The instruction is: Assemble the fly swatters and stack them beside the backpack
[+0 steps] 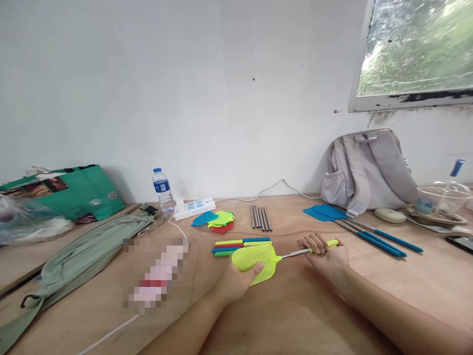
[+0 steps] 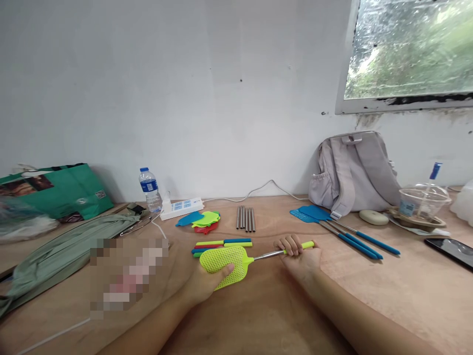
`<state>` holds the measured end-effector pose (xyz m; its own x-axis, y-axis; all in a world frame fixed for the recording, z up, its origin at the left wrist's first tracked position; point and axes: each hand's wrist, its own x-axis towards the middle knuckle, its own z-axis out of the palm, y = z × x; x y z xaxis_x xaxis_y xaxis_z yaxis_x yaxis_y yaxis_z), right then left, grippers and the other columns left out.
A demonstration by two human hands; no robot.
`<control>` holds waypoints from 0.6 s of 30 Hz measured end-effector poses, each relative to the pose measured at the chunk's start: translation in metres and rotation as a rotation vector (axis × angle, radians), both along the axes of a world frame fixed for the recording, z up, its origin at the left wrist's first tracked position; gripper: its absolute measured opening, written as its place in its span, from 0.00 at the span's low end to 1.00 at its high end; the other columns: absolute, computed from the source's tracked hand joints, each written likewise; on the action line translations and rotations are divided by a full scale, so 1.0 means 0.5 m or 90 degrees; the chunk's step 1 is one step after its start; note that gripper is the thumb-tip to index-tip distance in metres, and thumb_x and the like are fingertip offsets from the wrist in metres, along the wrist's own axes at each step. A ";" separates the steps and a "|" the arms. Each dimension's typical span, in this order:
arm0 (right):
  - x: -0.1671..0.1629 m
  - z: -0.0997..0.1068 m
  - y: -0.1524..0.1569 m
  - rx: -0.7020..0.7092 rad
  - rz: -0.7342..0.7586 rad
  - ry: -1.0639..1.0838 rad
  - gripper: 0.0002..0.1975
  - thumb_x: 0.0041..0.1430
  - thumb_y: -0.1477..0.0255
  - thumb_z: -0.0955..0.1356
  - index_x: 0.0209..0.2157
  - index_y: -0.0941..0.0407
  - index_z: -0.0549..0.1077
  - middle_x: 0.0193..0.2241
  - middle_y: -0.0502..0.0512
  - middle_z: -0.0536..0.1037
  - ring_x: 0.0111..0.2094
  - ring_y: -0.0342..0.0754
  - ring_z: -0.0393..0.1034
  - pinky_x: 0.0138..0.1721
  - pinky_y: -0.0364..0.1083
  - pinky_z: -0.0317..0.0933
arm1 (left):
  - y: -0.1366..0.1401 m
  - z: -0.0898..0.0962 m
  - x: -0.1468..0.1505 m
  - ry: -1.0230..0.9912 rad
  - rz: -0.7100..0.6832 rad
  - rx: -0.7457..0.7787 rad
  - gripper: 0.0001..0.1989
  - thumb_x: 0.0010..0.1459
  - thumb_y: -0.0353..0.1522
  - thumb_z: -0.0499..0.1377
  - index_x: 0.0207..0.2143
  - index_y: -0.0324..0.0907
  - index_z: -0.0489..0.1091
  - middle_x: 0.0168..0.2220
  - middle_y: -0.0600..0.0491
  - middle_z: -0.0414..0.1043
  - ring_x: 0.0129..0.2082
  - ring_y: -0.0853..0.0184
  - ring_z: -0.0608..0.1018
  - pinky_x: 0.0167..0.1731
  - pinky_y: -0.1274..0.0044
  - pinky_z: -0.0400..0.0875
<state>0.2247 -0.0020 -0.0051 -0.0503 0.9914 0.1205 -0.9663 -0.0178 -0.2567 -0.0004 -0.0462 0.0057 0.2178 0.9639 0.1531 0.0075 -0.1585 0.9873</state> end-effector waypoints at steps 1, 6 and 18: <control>0.000 -0.004 0.002 -0.003 -0.001 0.009 0.18 0.38 0.67 0.59 0.14 0.57 0.40 0.09 0.45 0.46 0.13 0.37 0.42 0.18 0.42 0.51 | -0.001 -0.001 -0.001 0.016 -0.002 0.010 0.16 0.45 0.37 0.61 0.37 0.39 0.70 0.40 0.47 0.72 0.40 0.62 0.74 0.43 0.69 0.67; 0.006 -0.025 0.009 -0.028 -0.003 0.054 0.16 0.34 0.73 0.59 0.14 0.57 0.40 0.08 0.45 0.47 0.11 0.36 0.42 0.16 0.40 0.51 | -0.007 0.003 -0.005 0.148 -0.001 0.173 0.12 0.50 0.34 0.57 0.38 0.40 0.69 0.38 0.49 0.73 0.37 0.65 0.74 0.38 0.74 0.70; 0.043 -0.075 0.047 0.043 -0.012 0.061 0.15 0.34 0.80 0.57 0.15 0.56 0.39 0.09 0.42 0.40 0.09 0.37 0.40 0.10 0.37 0.46 | -0.010 0.010 -0.019 0.414 -0.201 0.664 0.16 0.58 0.27 0.46 0.49 0.43 0.61 0.42 0.49 0.70 0.43 0.70 0.71 0.40 0.81 0.67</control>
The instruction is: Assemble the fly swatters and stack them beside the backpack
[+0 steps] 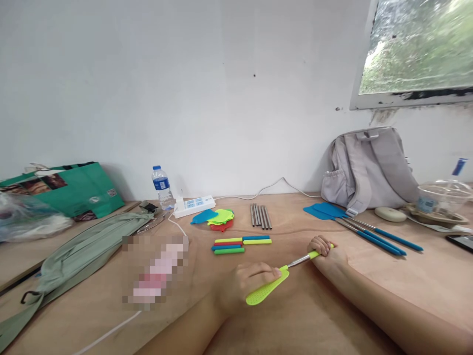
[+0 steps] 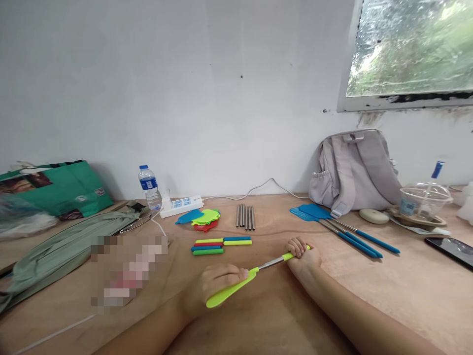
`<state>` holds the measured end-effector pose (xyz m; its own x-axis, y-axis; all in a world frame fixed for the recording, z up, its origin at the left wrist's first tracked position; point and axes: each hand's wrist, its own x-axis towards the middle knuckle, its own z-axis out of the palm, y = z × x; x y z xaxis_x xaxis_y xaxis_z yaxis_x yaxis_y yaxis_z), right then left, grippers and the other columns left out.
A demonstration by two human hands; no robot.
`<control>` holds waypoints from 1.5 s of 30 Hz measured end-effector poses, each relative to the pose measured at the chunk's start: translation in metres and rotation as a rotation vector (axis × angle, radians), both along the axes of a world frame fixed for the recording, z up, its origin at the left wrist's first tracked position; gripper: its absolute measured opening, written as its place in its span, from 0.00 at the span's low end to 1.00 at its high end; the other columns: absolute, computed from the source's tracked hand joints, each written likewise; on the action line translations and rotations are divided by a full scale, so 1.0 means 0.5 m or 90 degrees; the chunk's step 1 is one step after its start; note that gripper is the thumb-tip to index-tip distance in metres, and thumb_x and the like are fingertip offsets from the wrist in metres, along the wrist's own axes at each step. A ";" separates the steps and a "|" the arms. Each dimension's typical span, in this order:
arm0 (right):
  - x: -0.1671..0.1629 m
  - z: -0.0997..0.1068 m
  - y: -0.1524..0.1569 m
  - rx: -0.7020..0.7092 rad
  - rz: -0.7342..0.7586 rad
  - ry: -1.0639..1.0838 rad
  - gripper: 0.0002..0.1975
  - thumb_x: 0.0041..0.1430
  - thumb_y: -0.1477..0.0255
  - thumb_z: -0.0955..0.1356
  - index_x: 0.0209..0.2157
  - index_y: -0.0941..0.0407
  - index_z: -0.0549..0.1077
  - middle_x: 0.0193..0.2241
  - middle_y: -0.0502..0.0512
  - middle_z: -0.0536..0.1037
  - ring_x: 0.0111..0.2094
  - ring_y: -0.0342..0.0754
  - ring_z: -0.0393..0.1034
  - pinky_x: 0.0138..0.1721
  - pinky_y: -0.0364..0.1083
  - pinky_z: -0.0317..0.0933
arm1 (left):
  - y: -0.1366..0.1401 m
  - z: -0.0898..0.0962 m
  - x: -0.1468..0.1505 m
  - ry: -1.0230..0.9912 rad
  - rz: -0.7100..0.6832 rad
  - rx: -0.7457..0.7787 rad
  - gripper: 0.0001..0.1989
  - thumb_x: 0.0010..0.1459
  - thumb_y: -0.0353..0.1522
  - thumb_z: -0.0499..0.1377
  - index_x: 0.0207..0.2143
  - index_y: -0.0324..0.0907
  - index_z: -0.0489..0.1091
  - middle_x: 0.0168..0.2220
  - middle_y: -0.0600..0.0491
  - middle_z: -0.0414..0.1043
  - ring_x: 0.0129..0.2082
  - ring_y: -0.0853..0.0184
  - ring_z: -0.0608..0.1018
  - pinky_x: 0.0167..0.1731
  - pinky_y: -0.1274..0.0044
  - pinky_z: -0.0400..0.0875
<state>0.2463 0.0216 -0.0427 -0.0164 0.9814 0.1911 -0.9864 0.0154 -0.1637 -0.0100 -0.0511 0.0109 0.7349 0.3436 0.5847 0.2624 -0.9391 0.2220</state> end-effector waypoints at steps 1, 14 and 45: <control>0.000 -0.001 0.001 0.003 0.000 0.005 0.15 0.34 0.80 0.57 0.14 0.55 0.39 0.10 0.42 0.40 0.09 0.37 0.39 0.09 0.37 0.45 | -0.001 -0.003 0.000 0.008 0.012 0.018 0.16 0.59 0.28 0.46 0.49 0.43 0.60 0.42 0.49 0.70 0.43 0.70 0.71 0.41 0.81 0.67; -0.012 0.001 -0.007 -0.017 -0.041 -0.089 0.15 0.37 0.80 0.57 0.15 0.55 0.38 0.10 0.41 0.39 0.09 0.36 0.35 0.08 0.36 0.40 | -0.020 -0.007 0.014 -0.008 0.019 -0.219 0.15 0.57 0.31 0.48 0.44 0.45 0.69 0.43 0.47 0.70 0.45 0.63 0.71 0.45 0.73 0.64; 0.029 0.112 -0.021 0.363 -0.122 -1.103 0.07 0.45 0.68 0.69 0.25 0.57 0.69 0.17 0.45 0.66 0.19 0.39 0.55 0.20 0.39 0.48 | 0.069 0.038 -0.057 -0.738 0.055 -1.010 0.18 0.46 0.27 0.53 0.43 0.35 0.63 0.40 0.43 0.71 0.40 0.56 0.74 0.36 0.67 0.70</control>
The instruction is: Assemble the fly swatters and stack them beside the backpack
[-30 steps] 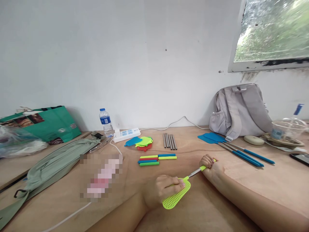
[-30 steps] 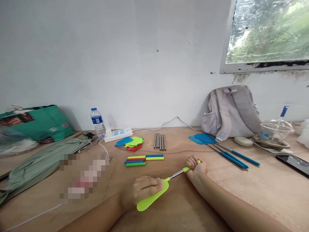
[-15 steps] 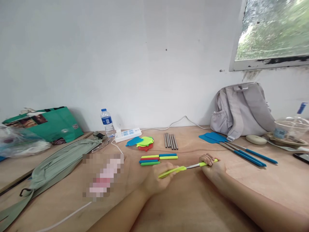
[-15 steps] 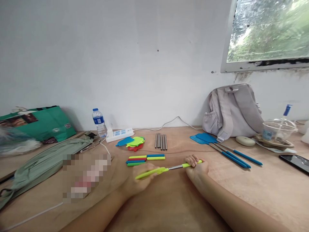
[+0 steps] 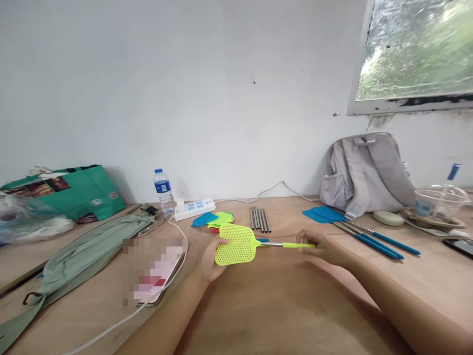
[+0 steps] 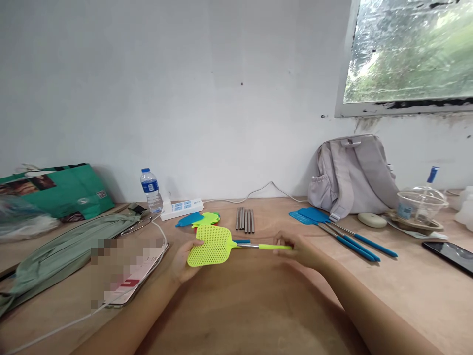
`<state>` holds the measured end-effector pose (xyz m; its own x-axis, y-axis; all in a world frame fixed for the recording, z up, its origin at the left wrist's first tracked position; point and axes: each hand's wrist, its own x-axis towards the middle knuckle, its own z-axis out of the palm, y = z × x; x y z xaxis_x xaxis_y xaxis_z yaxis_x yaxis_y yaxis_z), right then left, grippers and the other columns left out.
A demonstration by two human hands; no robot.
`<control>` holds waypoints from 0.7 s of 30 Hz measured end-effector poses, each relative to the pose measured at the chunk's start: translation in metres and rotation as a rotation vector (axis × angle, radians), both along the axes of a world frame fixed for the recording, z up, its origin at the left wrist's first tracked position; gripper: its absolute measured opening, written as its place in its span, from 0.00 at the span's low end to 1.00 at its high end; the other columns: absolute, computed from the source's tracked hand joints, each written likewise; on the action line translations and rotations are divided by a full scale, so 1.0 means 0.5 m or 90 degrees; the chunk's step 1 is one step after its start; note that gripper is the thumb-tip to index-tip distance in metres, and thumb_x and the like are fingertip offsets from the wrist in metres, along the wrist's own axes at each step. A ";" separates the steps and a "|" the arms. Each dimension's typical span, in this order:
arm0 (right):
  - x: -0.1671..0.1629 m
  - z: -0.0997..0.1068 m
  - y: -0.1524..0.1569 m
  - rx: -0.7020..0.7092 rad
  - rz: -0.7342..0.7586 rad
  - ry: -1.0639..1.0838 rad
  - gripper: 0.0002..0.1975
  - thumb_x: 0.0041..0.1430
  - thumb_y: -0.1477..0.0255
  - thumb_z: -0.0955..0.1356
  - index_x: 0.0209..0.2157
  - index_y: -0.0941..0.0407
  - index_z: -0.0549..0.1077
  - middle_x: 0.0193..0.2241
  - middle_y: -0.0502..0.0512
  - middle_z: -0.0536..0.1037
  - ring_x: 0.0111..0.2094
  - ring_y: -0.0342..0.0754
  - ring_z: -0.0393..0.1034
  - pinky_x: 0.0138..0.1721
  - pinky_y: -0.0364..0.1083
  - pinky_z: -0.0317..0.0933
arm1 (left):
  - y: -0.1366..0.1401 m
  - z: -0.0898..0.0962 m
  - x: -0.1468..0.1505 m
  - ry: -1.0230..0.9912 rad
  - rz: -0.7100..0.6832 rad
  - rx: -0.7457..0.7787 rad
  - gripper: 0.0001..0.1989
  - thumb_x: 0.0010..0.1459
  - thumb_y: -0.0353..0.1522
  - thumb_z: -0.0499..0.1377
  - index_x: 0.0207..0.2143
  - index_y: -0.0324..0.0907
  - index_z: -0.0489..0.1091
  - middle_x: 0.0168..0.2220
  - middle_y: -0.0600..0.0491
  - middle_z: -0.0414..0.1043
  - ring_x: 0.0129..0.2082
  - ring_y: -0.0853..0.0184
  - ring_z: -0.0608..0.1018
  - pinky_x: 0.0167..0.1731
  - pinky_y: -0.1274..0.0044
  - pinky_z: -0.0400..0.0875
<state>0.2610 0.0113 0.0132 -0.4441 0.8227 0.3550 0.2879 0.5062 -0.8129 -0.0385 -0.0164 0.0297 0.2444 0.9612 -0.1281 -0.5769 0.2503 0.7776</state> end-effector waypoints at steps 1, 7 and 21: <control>0.001 0.003 -0.004 0.038 0.020 -0.079 0.06 0.46 0.68 0.69 0.27 0.56 0.71 0.20 0.47 0.69 0.21 0.40 0.58 0.22 0.39 0.50 | 0.000 0.001 -0.002 -0.028 -0.017 0.023 0.19 0.47 0.29 0.53 0.44 0.35 0.63 0.42 0.43 0.70 0.41 0.55 0.73 0.36 0.67 0.70; 0.027 0.015 0.002 0.230 -0.098 -0.258 0.12 0.54 0.66 0.63 0.40 0.49 0.70 0.35 0.54 0.74 0.35 0.50 0.66 0.34 0.46 0.57 | 0.008 -0.002 -0.014 -0.121 0.028 0.136 0.15 0.51 0.38 0.50 0.39 0.40 0.65 0.39 0.48 0.71 0.37 0.58 0.75 0.37 0.64 0.68; 0.423 -0.034 0.046 0.009 -0.672 -0.374 0.16 0.42 0.59 0.67 0.28 0.56 0.77 0.31 0.66 0.76 0.29 0.56 0.69 0.28 0.49 0.56 | 0.027 -0.031 -0.016 -0.047 0.155 0.197 0.06 0.49 0.31 0.50 0.25 0.38 0.65 0.21 0.55 0.67 0.14 0.73 0.67 0.20 0.77 0.64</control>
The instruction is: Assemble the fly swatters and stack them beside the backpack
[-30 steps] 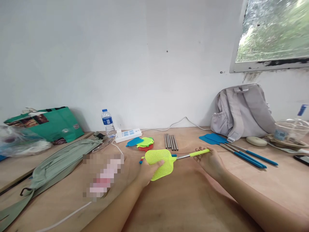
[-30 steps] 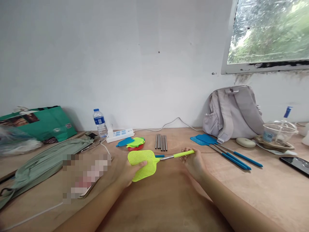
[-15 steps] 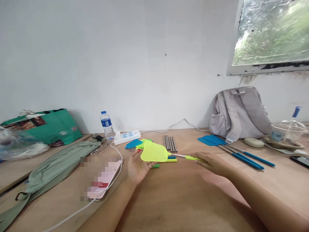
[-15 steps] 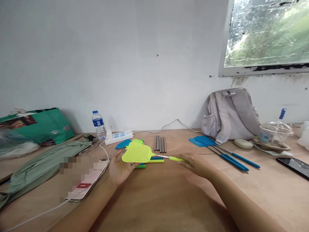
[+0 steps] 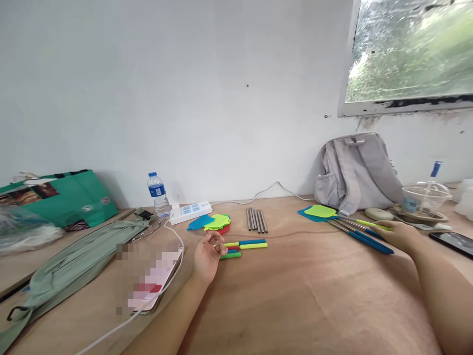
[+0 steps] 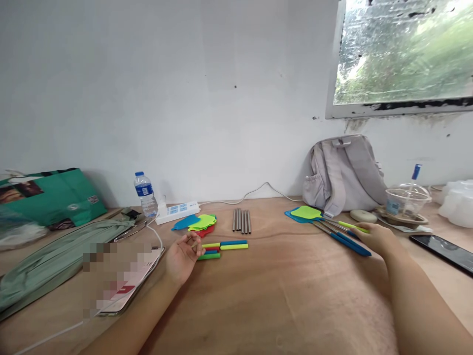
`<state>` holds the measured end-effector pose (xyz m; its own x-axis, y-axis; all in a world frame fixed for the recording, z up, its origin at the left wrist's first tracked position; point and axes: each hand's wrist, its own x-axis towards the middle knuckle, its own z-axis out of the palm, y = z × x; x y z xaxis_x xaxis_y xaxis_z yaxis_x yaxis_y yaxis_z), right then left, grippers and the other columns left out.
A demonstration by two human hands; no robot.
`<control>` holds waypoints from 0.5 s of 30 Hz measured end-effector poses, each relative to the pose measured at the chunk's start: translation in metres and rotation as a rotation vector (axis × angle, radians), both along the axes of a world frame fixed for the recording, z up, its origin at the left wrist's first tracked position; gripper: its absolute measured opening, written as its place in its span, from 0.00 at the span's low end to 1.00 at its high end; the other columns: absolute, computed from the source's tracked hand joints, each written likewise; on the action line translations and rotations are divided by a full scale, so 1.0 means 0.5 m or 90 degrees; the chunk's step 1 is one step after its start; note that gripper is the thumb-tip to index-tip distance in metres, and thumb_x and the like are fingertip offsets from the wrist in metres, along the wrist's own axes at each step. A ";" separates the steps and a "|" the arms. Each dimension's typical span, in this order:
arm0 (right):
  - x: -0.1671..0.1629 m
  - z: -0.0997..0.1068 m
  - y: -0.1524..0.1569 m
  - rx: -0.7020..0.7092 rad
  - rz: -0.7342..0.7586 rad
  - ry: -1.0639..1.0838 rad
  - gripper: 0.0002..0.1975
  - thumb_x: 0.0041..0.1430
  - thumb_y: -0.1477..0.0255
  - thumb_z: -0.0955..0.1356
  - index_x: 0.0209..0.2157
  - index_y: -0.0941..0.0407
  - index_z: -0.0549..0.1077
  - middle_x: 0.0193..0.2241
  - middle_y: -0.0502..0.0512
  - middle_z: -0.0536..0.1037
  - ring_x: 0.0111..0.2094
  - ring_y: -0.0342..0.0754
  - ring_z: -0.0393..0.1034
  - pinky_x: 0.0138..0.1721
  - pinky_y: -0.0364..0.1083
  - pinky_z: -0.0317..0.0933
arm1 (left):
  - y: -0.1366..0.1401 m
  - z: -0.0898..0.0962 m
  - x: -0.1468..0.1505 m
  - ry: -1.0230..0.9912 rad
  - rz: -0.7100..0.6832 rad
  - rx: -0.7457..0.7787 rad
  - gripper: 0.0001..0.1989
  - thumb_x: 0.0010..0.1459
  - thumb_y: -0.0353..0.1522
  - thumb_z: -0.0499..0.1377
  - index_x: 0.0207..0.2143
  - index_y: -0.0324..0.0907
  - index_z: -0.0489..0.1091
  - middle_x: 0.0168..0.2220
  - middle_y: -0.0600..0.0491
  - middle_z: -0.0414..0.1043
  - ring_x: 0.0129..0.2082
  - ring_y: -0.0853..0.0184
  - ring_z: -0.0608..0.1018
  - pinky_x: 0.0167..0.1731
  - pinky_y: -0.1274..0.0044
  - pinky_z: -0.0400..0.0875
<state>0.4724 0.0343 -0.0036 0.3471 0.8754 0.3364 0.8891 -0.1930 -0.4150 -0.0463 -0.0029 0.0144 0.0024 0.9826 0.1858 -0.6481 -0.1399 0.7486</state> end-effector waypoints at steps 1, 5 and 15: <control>0.006 0.005 -0.003 -0.019 -0.024 0.016 0.16 0.41 0.58 0.68 0.27 0.56 0.78 0.29 0.66 0.76 0.27 0.55 0.68 0.27 0.49 0.56 | 0.000 0.000 0.000 0.000 -0.001 -0.002 0.06 0.48 0.30 0.50 0.24 0.38 0.65 0.21 0.56 0.67 0.14 0.73 0.66 0.20 0.76 0.64; 0.015 0.028 -0.013 -0.112 -0.059 0.088 0.17 0.37 0.58 0.69 0.25 0.56 0.78 0.25 0.66 0.76 0.21 0.52 0.67 0.25 0.49 0.54 | 0.000 0.001 0.001 0.004 0.009 -0.003 0.05 0.46 0.30 0.51 0.24 0.38 0.65 0.20 0.56 0.67 0.13 0.73 0.66 0.19 0.77 0.63; -0.083 0.061 -0.033 0.222 -0.136 -0.031 0.15 0.51 0.66 0.58 0.29 0.57 0.73 0.25 0.63 0.74 0.28 0.52 0.63 0.28 0.46 0.53 | 0.015 -0.014 -0.003 0.092 0.149 0.039 0.04 0.43 0.32 0.54 0.22 0.40 0.61 0.19 0.59 0.63 0.14 0.76 0.62 0.16 0.81 0.57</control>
<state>0.4311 0.0177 0.0270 0.4851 0.6159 0.6207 0.8644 -0.2305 -0.4468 -0.0480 0.0047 0.0075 -0.1929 0.9463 0.2592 -0.4796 -0.3214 0.8165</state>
